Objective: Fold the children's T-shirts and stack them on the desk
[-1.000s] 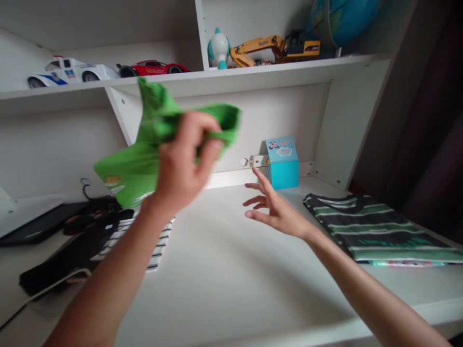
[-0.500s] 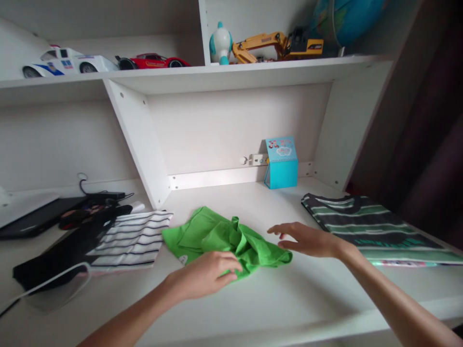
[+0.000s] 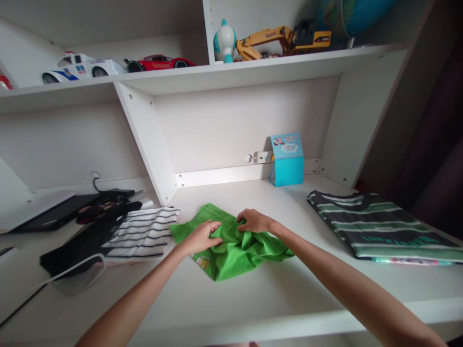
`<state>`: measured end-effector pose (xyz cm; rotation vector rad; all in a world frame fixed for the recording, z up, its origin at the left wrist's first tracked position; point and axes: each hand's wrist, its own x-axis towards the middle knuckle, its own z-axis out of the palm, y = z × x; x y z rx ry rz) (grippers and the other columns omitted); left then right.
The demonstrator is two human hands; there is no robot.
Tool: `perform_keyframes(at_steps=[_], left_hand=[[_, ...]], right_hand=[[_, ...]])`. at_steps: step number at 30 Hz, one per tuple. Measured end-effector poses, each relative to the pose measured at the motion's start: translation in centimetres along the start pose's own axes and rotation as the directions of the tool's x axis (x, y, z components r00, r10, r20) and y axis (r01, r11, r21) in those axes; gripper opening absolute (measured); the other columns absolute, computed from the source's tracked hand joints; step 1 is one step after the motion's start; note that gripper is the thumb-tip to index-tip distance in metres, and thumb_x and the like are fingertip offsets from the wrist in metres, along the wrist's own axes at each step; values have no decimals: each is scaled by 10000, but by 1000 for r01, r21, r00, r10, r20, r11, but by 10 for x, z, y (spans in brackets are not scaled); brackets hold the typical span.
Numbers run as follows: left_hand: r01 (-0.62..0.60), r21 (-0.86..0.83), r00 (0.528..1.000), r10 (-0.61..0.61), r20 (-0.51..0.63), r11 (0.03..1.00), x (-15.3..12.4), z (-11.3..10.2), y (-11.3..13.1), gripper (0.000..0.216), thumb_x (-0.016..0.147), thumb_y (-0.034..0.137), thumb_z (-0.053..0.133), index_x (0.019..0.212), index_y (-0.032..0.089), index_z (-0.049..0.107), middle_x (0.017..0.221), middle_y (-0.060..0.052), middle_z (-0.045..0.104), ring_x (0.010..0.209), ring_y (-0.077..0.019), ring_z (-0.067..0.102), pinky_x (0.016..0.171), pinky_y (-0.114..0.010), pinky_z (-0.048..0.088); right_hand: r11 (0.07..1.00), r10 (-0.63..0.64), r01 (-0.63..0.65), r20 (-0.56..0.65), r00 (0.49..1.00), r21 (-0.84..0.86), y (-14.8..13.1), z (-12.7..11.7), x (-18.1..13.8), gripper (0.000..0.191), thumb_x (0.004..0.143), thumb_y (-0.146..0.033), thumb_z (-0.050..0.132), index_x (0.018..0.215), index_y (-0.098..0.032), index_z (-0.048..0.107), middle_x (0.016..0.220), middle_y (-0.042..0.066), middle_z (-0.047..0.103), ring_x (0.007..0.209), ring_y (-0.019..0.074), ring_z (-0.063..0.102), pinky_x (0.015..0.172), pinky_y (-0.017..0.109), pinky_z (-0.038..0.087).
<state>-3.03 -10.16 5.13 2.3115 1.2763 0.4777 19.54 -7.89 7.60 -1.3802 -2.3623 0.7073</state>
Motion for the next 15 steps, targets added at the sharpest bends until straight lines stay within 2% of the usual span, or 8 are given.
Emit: perform_keyframes(at_steps=[3,5,7,10,13,15], left_hand=[[54,-217,998,-48,34,975,0,2,8,612,713,359,617,1243,100,455,901,-65,618,827,-190,585,728,-291,459],[72,-362,997,-53,63,930,1,0,16,610,723,365,612,1244,95,441,829,-42,617,773,-181,592,678,-278,459],[30,-480,999,-14,37,877,4,-7,27,492,726,336,617,1154,119,513,860,-40,619,818,-183,590,712,-276,456],[-54,-608,999,38,-40,792,14,-21,49,314,726,311,625,989,145,584,929,-40,615,887,-186,578,777,-282,444],[-99,-637,994,51,-93,764,28,-32,70,289,711,337,641,915,138,591,872,-33,615,810,-176,586,732,-279,454],[-156,-593,983,65,-173,790,37,-40,81,268,694,355,650,840,137,593,785,-14,605,746,-161,579,684,-260,451]], right_hand=[[997,-5,6,-15,1000,80,5,-9,-1,259,717,-266,570,893,-111,680,738,53,664,634,144,577,556,217,412],[976,-8,35,-123,992,216,6,-21,-6,285,720,-285,567,902,-92,670,759,54,661,646,132,568,569,212,418],[922,2,87,-230,973,376,5,-37,-15,322,674,-265,603,926,-71,658,800,64,661,684,133,569,611,217,433],[843,-33,155,-237,971,515,-2,-59,-30,414,625,-219,625,1016,-82,628,860,62,662,720,132,579,658,229,448],[845,-100,222,-264,959,486,-9,-74,-40,415,626,-189,603,1032,-110,623,908,53,659,740,133,583,675,234,451],[928,-87,209,-367,926,308,-11,-82,-43,353,636,-182,586,977,-117,650,842,44,661,691,132,569,638,235,439]])
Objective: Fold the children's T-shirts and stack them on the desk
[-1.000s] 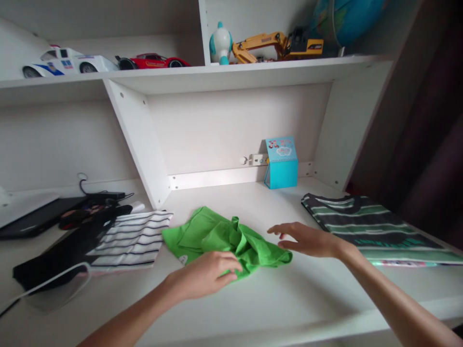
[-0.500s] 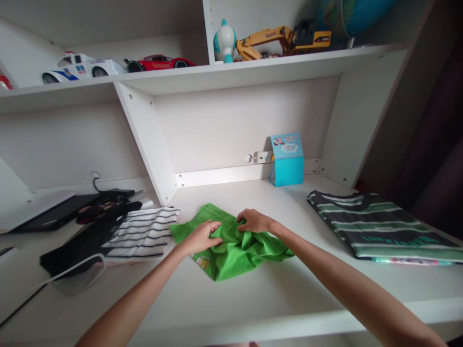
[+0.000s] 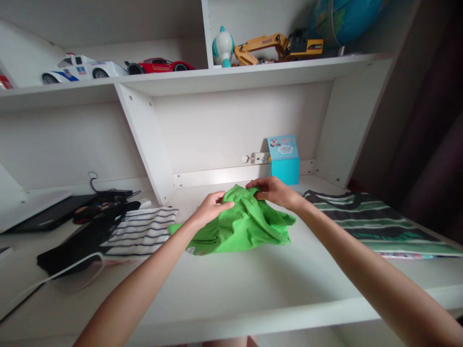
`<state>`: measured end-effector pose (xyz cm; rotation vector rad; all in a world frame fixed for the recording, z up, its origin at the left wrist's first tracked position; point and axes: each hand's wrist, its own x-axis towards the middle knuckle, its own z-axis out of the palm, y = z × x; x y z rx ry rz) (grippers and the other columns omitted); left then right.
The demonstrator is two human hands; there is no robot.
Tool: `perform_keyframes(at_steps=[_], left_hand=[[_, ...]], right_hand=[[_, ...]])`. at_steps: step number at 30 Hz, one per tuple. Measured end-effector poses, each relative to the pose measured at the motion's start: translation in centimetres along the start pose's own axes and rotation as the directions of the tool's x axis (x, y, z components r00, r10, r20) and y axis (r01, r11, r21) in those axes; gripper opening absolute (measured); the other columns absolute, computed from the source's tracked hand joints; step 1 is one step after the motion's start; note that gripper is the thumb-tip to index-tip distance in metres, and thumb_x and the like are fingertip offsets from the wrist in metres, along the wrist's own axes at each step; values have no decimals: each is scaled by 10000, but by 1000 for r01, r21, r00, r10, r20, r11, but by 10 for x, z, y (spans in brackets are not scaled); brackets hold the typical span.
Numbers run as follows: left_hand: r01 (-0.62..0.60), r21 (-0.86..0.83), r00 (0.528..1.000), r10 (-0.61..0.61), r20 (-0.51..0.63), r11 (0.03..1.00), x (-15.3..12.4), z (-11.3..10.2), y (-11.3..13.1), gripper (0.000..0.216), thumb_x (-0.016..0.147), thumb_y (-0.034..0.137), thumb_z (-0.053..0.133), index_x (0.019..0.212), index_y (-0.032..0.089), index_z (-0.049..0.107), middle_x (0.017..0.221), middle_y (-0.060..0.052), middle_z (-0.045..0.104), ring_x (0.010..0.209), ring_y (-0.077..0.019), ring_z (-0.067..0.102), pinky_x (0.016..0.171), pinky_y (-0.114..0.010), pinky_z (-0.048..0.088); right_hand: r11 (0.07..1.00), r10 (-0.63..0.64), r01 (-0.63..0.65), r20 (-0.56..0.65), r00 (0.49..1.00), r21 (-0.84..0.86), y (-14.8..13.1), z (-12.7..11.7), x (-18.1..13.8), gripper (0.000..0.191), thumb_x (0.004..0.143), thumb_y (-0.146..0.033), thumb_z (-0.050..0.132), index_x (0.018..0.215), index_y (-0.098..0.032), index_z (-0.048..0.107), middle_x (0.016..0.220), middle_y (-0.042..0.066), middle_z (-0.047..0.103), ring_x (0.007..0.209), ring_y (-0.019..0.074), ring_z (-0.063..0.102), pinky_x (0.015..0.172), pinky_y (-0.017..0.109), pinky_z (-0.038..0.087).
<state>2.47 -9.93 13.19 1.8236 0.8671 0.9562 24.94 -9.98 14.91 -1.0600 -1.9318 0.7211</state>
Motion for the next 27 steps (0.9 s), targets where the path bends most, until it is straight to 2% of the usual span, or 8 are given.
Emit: perform_keyframes(at_steps=[3,7,12,14,17,21,24,27], left_hand=[[-148,92,973,162,-163,985,14,-8,18,217,680,335,648,762,148,577,715,18,575,699,-131,552,640,-221,431],[-319,240,843,391,-371,917,19,-32,51,148,670,253,637,652,157,526,635,51,517,622,-89,504,595,-186,391],[-476,343,686,586,-431,810,-1,-46,98,62,687,200,621,704,184,564,642,47,530,621,-99,516,616,-217,411],[-531,367,608,645,-462,763,-10,-45,113,61,695,173,620,725,203,575,669,40,552,645,-111,530,634,-239,423],[-578,403,539,703,-464,710,-18,-39,128,105,703,128,604,752,215,573,717,39,569,695,-117,541,659,-246,428],[-494,460,568,674,-473,738,-15,-30,125,97,694,161,601,765,195,544,738,35,562,722,-113,543,640,-207,421],[-398,468,653,602,-460,789,-6,-33,106,91,687,194,595,764,185,548,726,28,563,723,-115,540,625,-190,410],[-321,390,743,485,-461,863,5,-48,80,82,671,230,599,696,169,549,652,34,546,643,-108,520,580,-188,393]], right_hand=[[921,-48,-59,-262,964,-385,-6,-16,0,253,664,-215,589,879,-121,684,675,33,635,598,133,529,571,241,396],[848,-142,-146,-485,863,-509,-29,-47,-8,159,696,-230,580,769,-127,676,631,30,619,562,129,522,547,237,371],[786,-296,-47,-442,847,-616,-77,-65,-33,245,696,-191,557,929,-161,623,678,5,608,556,112,506,547,220,360],[765,-307,-11,-379,873,-644,-86,-59,-43,352,685,-182,557,1035,-180,586,677,-12,597,547,110,501,540,213,350],[722,-265,33,-233,936,-691,-77,-39,-51,219,704,-176,510,893,-186,619,668,3,594,567,126,518,547,218,343],[796,-211,-19,-306,928,-606,-37,-14,-45,210,779,-186,383,867,-172,574,790,63,619,683,171,559,595,242,361],[952,-41,-82,-391,919,-293,-11,-9,-38,233,813,-355,410,866,-162,529,717,48,601,646,168,547,552,240,375],[992,121,-114,-149,981,51,5,-14,-41,393,734,-522,527,899,-165,510,711,15,599,613,147,547,524,232,397]])
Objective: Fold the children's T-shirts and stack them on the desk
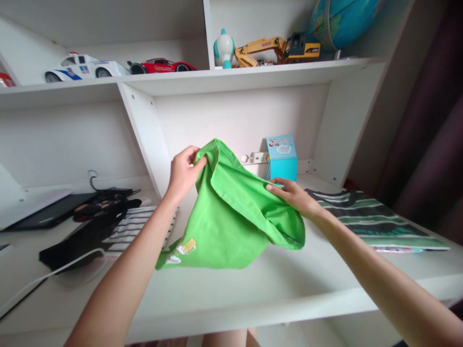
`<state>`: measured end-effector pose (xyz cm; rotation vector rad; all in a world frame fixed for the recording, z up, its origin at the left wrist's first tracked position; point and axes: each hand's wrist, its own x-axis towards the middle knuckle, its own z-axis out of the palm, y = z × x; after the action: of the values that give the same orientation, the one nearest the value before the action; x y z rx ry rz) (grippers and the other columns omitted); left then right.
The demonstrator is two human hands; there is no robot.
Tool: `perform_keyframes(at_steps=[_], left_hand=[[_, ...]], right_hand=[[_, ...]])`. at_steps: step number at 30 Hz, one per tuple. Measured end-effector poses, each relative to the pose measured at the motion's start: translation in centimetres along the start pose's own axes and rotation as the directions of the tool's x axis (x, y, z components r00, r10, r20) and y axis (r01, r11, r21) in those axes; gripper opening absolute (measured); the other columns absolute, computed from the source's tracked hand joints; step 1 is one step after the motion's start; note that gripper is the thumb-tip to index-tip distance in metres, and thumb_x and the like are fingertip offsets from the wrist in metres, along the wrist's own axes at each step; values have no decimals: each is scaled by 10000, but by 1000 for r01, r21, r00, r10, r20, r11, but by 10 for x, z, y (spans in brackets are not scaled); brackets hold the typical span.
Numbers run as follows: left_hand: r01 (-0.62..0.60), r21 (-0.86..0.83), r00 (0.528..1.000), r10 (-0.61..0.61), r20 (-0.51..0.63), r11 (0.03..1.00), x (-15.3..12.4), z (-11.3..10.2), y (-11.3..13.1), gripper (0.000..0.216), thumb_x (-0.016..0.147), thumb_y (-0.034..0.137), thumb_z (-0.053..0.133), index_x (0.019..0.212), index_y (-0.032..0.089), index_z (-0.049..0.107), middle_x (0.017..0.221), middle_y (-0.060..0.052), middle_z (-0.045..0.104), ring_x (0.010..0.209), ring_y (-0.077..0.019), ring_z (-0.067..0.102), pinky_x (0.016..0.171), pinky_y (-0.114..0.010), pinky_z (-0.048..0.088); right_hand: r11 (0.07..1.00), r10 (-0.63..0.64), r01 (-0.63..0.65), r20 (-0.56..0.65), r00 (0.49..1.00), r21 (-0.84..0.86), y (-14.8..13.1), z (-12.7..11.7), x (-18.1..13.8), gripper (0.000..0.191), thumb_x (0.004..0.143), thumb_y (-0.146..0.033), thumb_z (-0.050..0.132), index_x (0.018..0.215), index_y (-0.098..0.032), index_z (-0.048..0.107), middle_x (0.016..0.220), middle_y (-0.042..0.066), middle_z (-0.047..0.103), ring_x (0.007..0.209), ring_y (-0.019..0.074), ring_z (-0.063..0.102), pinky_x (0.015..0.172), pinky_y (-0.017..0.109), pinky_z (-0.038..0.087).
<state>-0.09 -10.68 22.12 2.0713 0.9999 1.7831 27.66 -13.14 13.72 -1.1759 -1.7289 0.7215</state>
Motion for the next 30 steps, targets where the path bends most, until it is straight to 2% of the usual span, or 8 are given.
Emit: perform_keyframes(at_steps=[2,4,7,9,15,20,26,30], left_hand=[[95,-72,995,-97,-22,993,2,-6,-21,115,652,248,611,642,163,533,612,41,529,598,-101,504,557,-188,383],[173,-160,982,-184,-51,972,5,-12,-36,142,627,256,629,625,161,523,593,49,521,575,-98,499,544,-190,382],[260,-245,963,-271,-11,934,6,-17,-45,177,582,261,664,647,160,535,591,53,535,549,-96,504,530,-194,388],[289,-257,957,-289,40,922,6,-17,-42,199,563,264,684,664,158,549,603,49,551,549,-98,513,531,-195,396],[291,-213,954,-266,139,933,1,-10,-23,223,574,289,696,671,160,543,616,40,557,554,-101,521,522,-195,400],[249,-200,954,-205,218,947,-4,-10,0,207,586,254,695,653,159,524,624,30,570,543,-96,519,523,-201,404],[235,-229,951,-175,253,945,-9,-17,20,176,596,221,694,649,157,539,613,30,572,542,-97,531,526,-203,418],[227,-252,959,-170,229,941,-10,-18,20,185,597,244,701,693,152,572,623,31,584,552,-103,548,529,-200,431]], right_hand=[[1000,20,-19,201,979,-6,11,-5,-5,412,678,-491,609,918,-166,529,699,-10,592,591,127,536,519,225,392],[977,37,26,285,958,-213,26,-6,-10,298,668,-376,632,867,-161,578,610,-36,548,539,104,492,506,218,358],[852,62,75,241,968,-518,51,0,-15,137,707,-250,551,786,-172,630,547,-31,517,516,97,455,525,232,344],[823,69,50,187,980,-566,66,10,-16,159,746,-264,510,787,-179,638,640,3,579,578,112,501,567,241,377],[934,196,-135,158,968,-329,88,57,-1,314,847,-338,445,1098,-179,546,928,57,630,700,118,593,623,229,448],[925,188,-129,137,972,-358,89,96,27,464,803,-317,530,1232,-144,490,1002,103,606,863,168,573,756,270,432],[941,117,-63,142,983,-334,85,121,42,243,659,-204,661,897,-159,676,869,75,625,986,235,500,876,318,363],[976,85,-54,143,986,-211,82,129,42,105,632,-109,620,710,-164,663,679,2,617,765,164,559,742,260,424]])
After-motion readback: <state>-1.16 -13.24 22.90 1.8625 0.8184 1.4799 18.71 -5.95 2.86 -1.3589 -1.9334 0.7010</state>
